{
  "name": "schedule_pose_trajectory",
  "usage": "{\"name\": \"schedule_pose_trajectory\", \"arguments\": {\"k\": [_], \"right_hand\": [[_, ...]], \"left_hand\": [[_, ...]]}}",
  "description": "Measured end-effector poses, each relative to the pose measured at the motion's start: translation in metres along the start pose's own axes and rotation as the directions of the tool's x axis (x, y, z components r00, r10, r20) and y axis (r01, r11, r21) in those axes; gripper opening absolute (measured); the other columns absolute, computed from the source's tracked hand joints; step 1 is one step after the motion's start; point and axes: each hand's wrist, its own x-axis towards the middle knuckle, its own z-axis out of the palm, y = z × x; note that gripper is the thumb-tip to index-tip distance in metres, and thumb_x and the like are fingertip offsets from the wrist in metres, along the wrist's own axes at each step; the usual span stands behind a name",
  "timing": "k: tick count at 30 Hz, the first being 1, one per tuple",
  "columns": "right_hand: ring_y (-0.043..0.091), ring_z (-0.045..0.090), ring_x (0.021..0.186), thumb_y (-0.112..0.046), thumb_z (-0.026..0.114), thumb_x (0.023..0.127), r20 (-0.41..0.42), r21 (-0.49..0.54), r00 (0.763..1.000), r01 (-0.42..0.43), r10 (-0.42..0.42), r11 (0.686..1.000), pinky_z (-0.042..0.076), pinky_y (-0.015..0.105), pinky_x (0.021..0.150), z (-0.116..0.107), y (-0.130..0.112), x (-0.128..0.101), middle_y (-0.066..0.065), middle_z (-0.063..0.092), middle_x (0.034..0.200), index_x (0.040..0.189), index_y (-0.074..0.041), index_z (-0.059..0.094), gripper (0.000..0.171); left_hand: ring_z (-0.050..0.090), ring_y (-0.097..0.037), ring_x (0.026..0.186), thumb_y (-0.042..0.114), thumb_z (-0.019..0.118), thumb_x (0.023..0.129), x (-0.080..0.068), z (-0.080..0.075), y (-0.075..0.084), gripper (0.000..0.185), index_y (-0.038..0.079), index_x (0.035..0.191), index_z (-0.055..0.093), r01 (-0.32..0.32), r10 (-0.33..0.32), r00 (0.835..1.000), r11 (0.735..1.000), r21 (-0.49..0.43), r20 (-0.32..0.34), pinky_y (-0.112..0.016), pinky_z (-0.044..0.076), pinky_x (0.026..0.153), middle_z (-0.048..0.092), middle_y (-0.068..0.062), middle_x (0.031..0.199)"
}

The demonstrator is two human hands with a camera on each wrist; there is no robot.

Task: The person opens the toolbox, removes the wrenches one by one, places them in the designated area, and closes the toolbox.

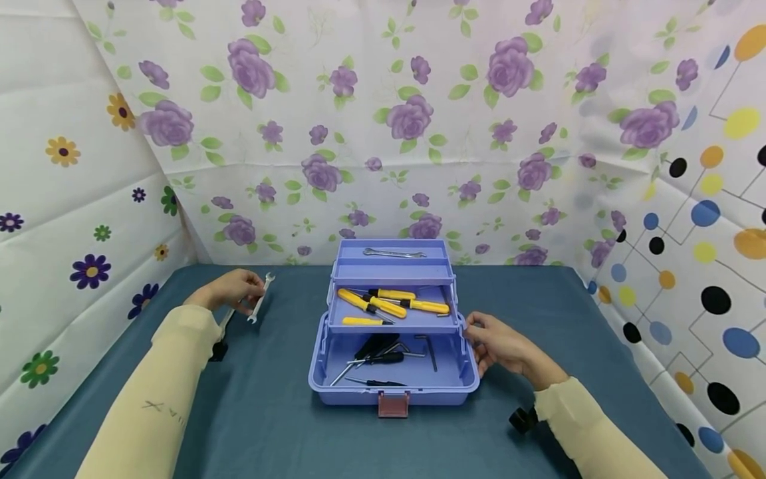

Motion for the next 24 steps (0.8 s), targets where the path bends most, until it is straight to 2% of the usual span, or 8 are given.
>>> {"name": "schedule_pose_trajectory", "arguments": {"k": [8, 15, 24], "right_hand": [[0.019, 0.061, 0.057, -0.017, 0.051, 0.105, -0.004, -0.008, 1.0, 0.002, -0.002, 1.0, 0.06, 0.036, 0.052, 0.001, -0.001, 0.001, 0.013, 0.06, 0.079, 0.119, -0.001, 0.039, 0.024], [0.02, 0.061, 0.056, -0.017, 0.051, 0.104, 0.0, -0.003, 1.0, 0.0, 0.0, 1.0, 0.06, 0.036, 0.052, 0.0, 0.0, 0.001, 0.013, 0.059, 0.079, 0.118, -0.002, 0.039, 0.024], [0.019, 0.061, 0.057, -0.017, 0.052, 0.104, 0.001, -0.002, 1.0, 0.001, -0.001, 1.0, 0.06, 0.036, 0.053, 0.0, 0.0, 0.001, 0.013, 0.059, 0.08, 0.119, -0.001, 0.039, 0.025]], "left_hand": [[0.061, -0.02, 0.08, 0.006, 0.047, 0.11, -0.003, 0.005, -0.019, 0.022, -0.013, 0.119, 0.053, 0.078, -0.078, 0.997, 0.997, 0.022, 0.009, -0.038, 0.062, 0.073, 0.06, -0.015, 0.094], [0.055, -0.019, 0.074, 0.004, 0.046, 0.11, -0.004, 0.006, -0.029, 0.015, -0.006, 0.102, 0.053, 0.105, -0.106, 0.994, 0.994, 0.028, 0.038, -0.037, 0.059, 0.07, 0.055, -0.009, 0.085], [0.06, -0.022, 0.079, 0.004, 0.049, 0.11, -0.005, 0.011, -0.032, 0.016, -0.01, 0.11, 0.056, 0.121, -0.121, 0.993, 0.992, 0.047, 0.002, -0.039, 0.062, 0.072, 0.061, -0.015, 0.093]]}}
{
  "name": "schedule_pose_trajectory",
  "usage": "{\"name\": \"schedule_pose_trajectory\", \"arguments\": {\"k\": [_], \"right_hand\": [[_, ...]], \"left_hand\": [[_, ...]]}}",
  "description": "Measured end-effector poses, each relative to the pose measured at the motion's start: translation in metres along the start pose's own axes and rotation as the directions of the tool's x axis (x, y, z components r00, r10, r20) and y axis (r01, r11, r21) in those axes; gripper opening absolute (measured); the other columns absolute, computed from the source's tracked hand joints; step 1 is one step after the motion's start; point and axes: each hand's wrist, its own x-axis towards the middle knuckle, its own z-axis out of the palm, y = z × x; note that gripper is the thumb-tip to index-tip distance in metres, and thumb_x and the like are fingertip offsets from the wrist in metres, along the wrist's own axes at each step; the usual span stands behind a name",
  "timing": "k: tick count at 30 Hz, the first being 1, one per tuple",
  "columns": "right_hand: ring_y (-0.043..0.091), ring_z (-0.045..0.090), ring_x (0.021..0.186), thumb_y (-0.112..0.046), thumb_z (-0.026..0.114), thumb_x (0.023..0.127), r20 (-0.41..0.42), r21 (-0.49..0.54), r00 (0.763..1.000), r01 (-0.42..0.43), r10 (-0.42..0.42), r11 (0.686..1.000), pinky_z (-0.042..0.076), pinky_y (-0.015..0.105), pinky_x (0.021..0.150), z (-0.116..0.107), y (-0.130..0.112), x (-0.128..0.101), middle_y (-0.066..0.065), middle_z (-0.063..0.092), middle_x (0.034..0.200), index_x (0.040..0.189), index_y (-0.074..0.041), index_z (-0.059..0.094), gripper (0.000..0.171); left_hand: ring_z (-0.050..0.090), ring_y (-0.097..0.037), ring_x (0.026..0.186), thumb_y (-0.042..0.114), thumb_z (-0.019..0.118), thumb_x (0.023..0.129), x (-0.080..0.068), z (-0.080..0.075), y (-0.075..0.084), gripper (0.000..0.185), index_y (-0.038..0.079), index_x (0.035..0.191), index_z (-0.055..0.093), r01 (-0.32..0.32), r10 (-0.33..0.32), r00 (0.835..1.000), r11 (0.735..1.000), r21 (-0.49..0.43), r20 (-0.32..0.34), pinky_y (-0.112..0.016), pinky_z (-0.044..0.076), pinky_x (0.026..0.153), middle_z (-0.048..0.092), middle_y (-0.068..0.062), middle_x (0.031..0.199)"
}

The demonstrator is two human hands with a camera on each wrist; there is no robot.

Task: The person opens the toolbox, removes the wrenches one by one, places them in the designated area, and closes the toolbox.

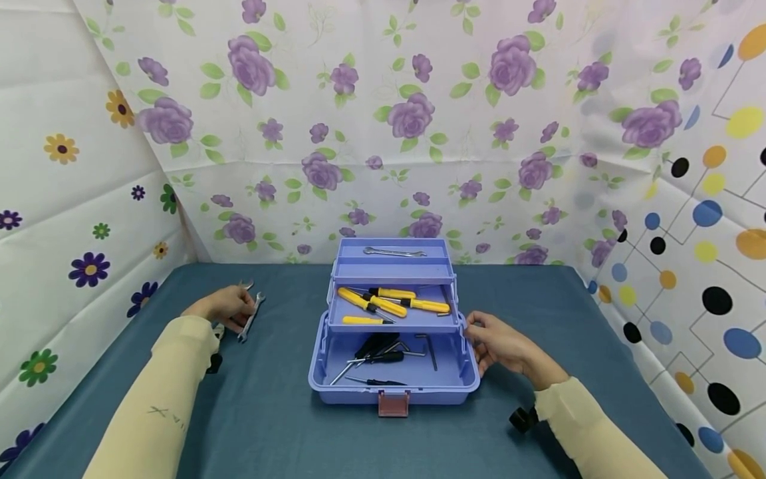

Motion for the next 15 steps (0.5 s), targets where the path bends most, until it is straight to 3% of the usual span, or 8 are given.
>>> {"name": "schedule_pose_trajectory", "arguments": {"k": [15], "right_hand": [[0.019, 0.062, 0.057, -0.018, 0.051, 0.104, -0.005, 0.002, 1.0, -0.011, 0.011, 1.0, 0.06, 0.036, 0.053, -0.0015, 0.001, 0.0021, 0.012, 0.059, 0.079, 0.119, -0.002, 0.039, 0.025]], "left_hand": [[0.064, -0.024, 0.076, 0.001, 0.054, 0.106, 0.0031, 0.0017, 0.0075, 0.01, -0.006, 0.103, 0.059, 0.062, -0.058, 0.996, 0.997, 0.054, -0.062, -0.04, 0.063, 0.07, 0.064, -0.016, 0.09]]}}
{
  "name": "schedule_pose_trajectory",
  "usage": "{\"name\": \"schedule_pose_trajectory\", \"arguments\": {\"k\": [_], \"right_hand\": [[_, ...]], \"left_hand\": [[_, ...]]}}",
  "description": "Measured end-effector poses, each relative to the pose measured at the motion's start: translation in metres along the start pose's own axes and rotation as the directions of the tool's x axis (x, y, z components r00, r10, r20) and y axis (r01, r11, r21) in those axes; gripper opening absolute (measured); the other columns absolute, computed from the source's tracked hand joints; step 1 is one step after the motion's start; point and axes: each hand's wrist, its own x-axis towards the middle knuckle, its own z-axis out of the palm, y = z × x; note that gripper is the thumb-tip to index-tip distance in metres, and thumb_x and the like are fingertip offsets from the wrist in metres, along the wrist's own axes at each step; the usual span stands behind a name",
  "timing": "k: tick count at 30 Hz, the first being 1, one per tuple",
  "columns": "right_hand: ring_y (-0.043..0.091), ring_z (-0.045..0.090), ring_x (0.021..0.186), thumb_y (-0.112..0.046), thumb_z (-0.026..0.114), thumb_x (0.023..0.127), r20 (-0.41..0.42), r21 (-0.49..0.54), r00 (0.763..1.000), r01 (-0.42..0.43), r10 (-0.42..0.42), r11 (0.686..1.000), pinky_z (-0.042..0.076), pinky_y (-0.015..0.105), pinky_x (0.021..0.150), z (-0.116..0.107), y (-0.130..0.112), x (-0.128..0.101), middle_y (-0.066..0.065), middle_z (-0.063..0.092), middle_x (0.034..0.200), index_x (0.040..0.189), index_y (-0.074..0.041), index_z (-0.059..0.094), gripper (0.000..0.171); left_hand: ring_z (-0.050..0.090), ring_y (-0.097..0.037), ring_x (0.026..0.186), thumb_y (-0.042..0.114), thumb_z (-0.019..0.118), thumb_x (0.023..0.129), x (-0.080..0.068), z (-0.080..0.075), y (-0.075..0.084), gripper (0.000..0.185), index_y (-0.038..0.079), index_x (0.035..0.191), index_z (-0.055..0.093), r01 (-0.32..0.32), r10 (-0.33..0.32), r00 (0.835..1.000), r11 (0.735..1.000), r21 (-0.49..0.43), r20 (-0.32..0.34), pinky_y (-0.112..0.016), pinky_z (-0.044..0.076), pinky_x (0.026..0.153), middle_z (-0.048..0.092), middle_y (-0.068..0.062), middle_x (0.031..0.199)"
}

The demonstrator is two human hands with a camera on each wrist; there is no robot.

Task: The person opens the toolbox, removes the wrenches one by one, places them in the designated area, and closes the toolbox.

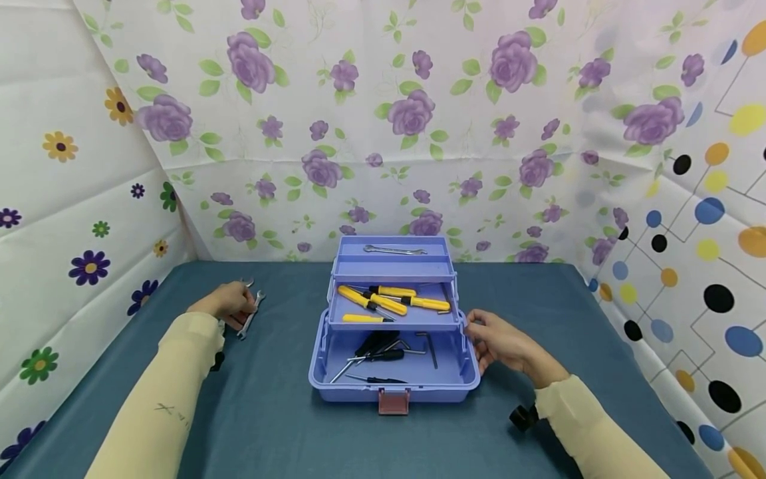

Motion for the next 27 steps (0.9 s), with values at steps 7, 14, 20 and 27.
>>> {"name": "schedule_pose_trajectory", "arguments": {"k": [7, 14, 20, 27], "right_hand": [[0.02, 0.061, 0.057, -0.019, 0.052, 0.105, 0.0, -0.006, 1.0, 0.01, -0.01, 1.0, 0.06, 0.037, 0.052, 0.0002, 0.0002, -0.0007, 0.013, 0.058, 0.08, 0.118, -0.001, 0.039, 0.025], [0.02, 0.061, 0.057, -0.018, 0.051, 0.105, 0.003, -0.004, 1.0, 0.006, -0.006, 1.0, 0.06, 0.037, 0.052, 0.0007, 0.0005, -0.0007, 0.013, 0.059, 0.081, 0.118, -0.002, 0.039, 0.024], [0.02, 0.061, 0.057, -0.018, 0.052, 0.104, -0.002, -0.008, 1.0, 0.007, -0.007, 1.0, 0.06, 0.037, 0.052, 0.0007, -0.0003, -0.0017, 0.014, 0.059, 0.081, 0.119, -0.002, 0.039, 0.025], [0.019, 0.061, 0.056, -0.018, 0.051, 0.105, 0.008, -0.008, 1.0, 0.014, -0.014, 1.0, 0.06, 0.036, 0.052, 0.0018, -0.0011, -0.002, 0.013, 0.059, 0.08, 0.118, 0.0, 0.04, 0.025]], "left_hand": [[0.065, -0.024, 0.073, 0.001, 0.056, 0.105, 0.003, 0.0014, 0.0004, 0.008, -0.005, 0.1, 0.06, 0.015, -0.015, 1.0, 1.0, 0.02, -0.026, -0.039, 0.063, 0.067, 0.063, -0.017, 0.087], [0.064, -0.023, 0.07, 0.001, 0.06, 0.103, 0.0063, 0.0021, -0.0027, 0.007, -0.003, 0.097, 0.059, 0.053, -0.053, 0.998, 0.998, 0.016, -0.032, -0.038, 0.063, 0.065, 0.061, -0.015, 0.082], [0.064, -0.023, 0.071, 0.002, 0.06, 0.103, 0.0086, 0.0016, -0.0048, 0.007, -0.003, 0.098, 0.061, 0.051, -0.051, 0.998, 0.999, 0.015, -0.037, -0.038, 0.064, 0.066, 0.062, -0.015, 0.084], [0.065, -0.023, 0.07, 0.003, 0.06, 0.103, 0.0076, 0.0042, -0.0055, 0.011, -0.002, 0.094, 0.062, 0.086, -0.085, 0.994, 0.996, 0.008, -0.065, -0.039, 0.063, 0.065, 0.064, -0.014, 0.081]]}}
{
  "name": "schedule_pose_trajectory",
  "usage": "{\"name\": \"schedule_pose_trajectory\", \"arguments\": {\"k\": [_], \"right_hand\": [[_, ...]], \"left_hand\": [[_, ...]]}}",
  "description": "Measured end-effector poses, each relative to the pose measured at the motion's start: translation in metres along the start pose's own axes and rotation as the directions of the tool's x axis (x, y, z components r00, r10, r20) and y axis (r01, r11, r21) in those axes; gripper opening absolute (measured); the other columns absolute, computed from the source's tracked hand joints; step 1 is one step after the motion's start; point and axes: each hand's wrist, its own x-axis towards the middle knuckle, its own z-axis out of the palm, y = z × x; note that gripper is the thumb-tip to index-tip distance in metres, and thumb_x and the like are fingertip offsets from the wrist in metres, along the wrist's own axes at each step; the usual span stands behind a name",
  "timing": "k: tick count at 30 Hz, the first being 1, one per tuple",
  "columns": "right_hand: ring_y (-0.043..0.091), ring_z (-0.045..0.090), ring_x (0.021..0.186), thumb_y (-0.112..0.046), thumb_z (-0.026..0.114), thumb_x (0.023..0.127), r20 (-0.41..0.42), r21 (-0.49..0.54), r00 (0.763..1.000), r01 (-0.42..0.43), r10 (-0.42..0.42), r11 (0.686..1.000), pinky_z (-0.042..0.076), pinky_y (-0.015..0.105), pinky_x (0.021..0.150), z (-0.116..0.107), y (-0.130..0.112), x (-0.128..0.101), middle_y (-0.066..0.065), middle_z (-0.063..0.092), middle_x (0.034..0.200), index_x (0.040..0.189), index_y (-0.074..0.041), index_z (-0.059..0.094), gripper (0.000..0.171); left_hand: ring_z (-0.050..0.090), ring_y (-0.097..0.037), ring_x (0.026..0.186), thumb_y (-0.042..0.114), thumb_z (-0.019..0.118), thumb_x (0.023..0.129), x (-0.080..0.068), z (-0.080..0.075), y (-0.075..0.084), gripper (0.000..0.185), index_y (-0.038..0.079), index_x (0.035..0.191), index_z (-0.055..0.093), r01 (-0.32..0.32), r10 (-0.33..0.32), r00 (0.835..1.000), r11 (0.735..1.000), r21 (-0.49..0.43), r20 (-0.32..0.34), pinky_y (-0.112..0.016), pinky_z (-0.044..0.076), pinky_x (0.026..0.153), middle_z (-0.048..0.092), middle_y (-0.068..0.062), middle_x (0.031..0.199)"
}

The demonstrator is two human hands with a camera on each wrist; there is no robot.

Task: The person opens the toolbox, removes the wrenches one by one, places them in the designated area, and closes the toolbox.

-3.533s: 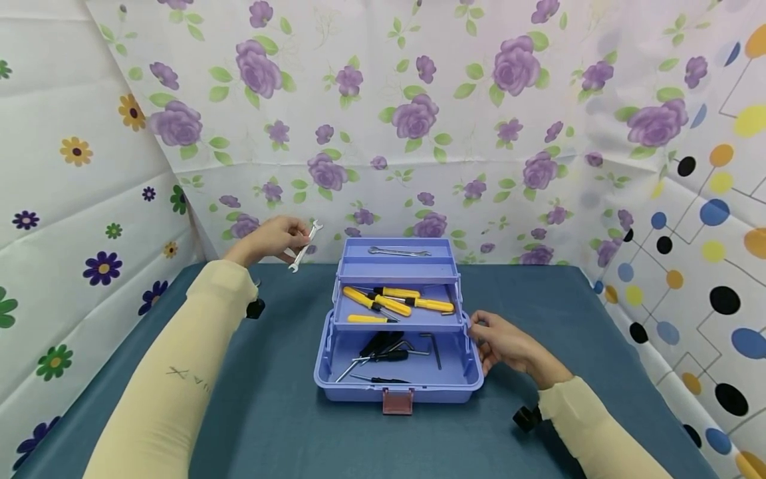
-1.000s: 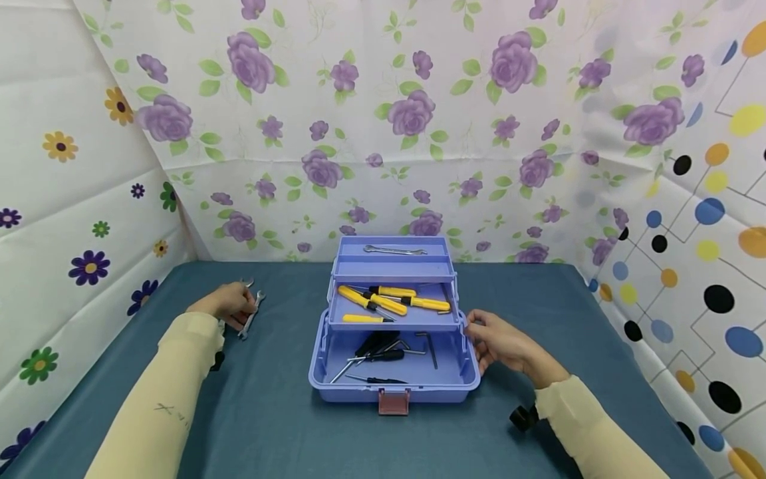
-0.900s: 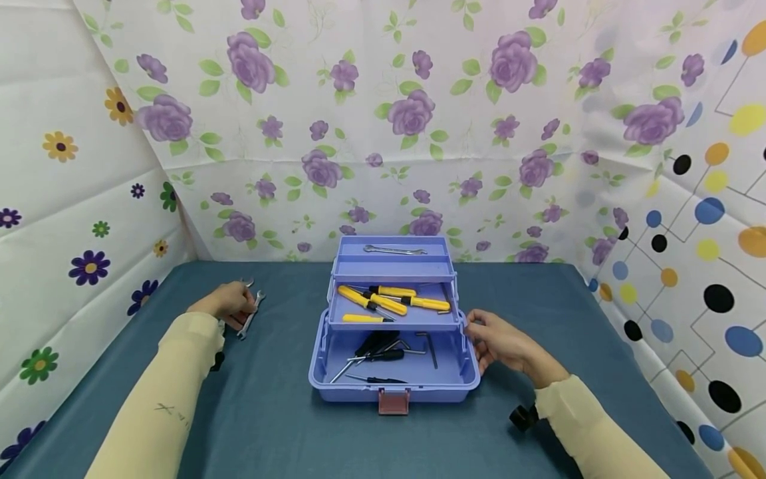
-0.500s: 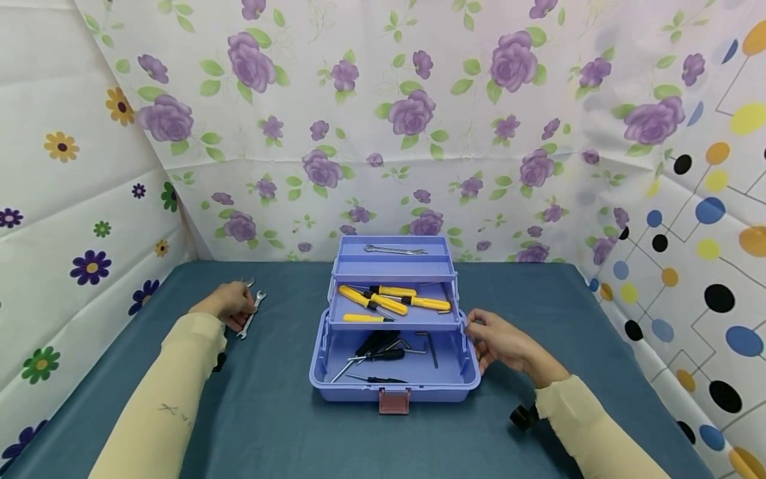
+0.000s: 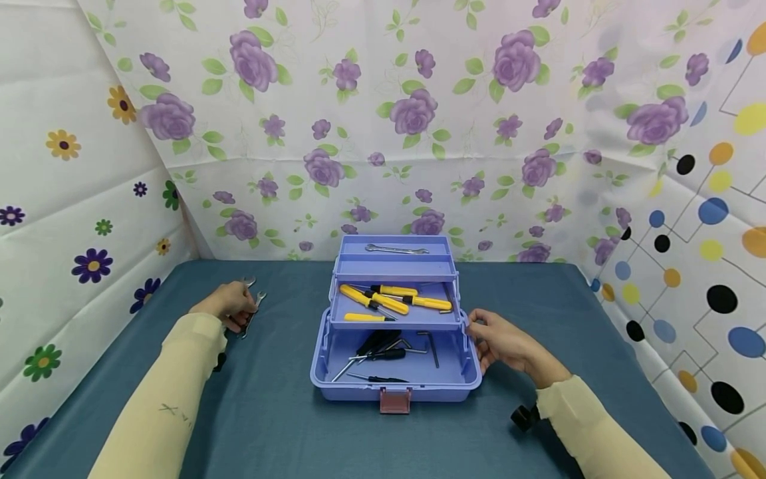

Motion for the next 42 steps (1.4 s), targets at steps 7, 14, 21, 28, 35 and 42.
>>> {"name": "schedule_pose_trajectory", "arguments": {"k": [7, 14, 21, 28, 35, 42], "right_hand": [[0.019, 0.061, 0.056, -0.017, 0.051, 0.105, 0.009, 0.003, 1.0, 0.006, -0.006, 1.0, 0.06, 0.036, 0.052, 0.001, 0.0, 0.0, 0.013, 0.059, 0.079, 0.117, 0.0, 0.04, 0.024], [0.019, 0.061, 0.055, -0.016, 0.05, 0.104, 0.012, 0.011, 1.0, 0.007, -0.007, 1.0, 0.06, 0.036, 0.052, 0.0, 0.001, 0.0, 0.013, 0.059, 0.078, 0.117, 0.0, 0.039, 0.024], [0.02, 0.061, 0.056, -0.016, 0.05, 0.104, 0.008, 0.013, 1.0, -0.001, 0.001, 1.0, 0.06, 0.036, 0.052, 0.0, 0.002, 0.0, 0.013, 0.059, 0.079, 0.117, -0.001, 0.039, 0.023], [0.02, 0.061, 0.056, -0.017, 0.051, 0.104, 0.003, 0.01, 1.0, -0.003, 0.003, 1.0, 0.06, 0.036, 0.052, 0.0, 0.002, 0.001, 0.013, 0.059, 0.08, 0.117, -0.001, 0.039, 0.024], [0.02, 0.061, 0.056, -0.017, 0.05, 0.104, 0.01, 0.011, 1.0, -0.002, 0.002, 1.0, 0.06, 0.037, 0.052, 0.0, 0.002, 0.001, 0.013, 0.059, 0.079, 0.117, -0.001, 0.039, 0.023], [0.02, 0.061, 0.056, -0.017, 0.05, 0.104, 0.0, 0.002, 1.0, -0.004, 0.004, 1.0, 0.06, 0.037, 0.052, 0.0, 0.001, 0.001, 0.013, 0.059, 0.079, 0.117, -0.001, 0.039, 0.024]], "left_hand": [[0.065, -0.023, 0.07, 0.004, 0.06, 0.103, -0.001, 0.002, -0.002, 0.01, -0.003, 0.097, 0.061, 0.003, -0.003, 1.0, 1.0, -0.018, -0.009, -0.04, 0.063, 0.065, 0.064, -0.014, 0.082], [0.065, -0.024, 0.071, 0.006, 0.059, 0.104, -0.003, 0.001, -0.002, 0.011, -0.001, 0.096, 0.062, -0.023, 0.023, 1.0, 1.0, -0.004, -0.004, -0.04, 0.063, 0.065, 0.063, -0.015, 0.083], [0.064, -0.026, 0.072, 0.008, 0.051, 0.105, -0.01, -0.004, 0.006, 0.014, -0.001, 0.097, 0.058, -0.054, 0.053, 0.998, 0.998, 0.025, 0.012, -0.04, 0.061, 0.064, 0.062, -0.016, 0.084], [0.057, -0.021, 0.063, 0.009, 0.044, 0.107, -0.014, -0.012, 0.018, 0.019, -0.006, 0.106, 0.056, -0.158, 0.162, 0.986, 0.983, 0.096, -0.041, -0.04, 0.054, 0.062, 0.06, -0.012, 0.077], [0.061, -0.021, 0.063, 0.019, 0.046, 0.112, -0.012, -0.015, 0.029, 0.033, -0.009, 0.125, 0.058, -0.276, 0.287, 0.951, 0.955, 0.106, -0.116, -0.043, 0.056, 0.066, 0.067, -0.017, 0.081], [0.062, -0.021, 0.065, 0.022, 0.049, 0.112, -0.01, -0.017, 0.048, 0.03, -0.005, 0.122, 0.057, -0.356, 0.356, 0.924, 0.934, 0.019, -0.141, -0.038, 0.055, 0.061, 0.067, -0.015, 0.086]]}}
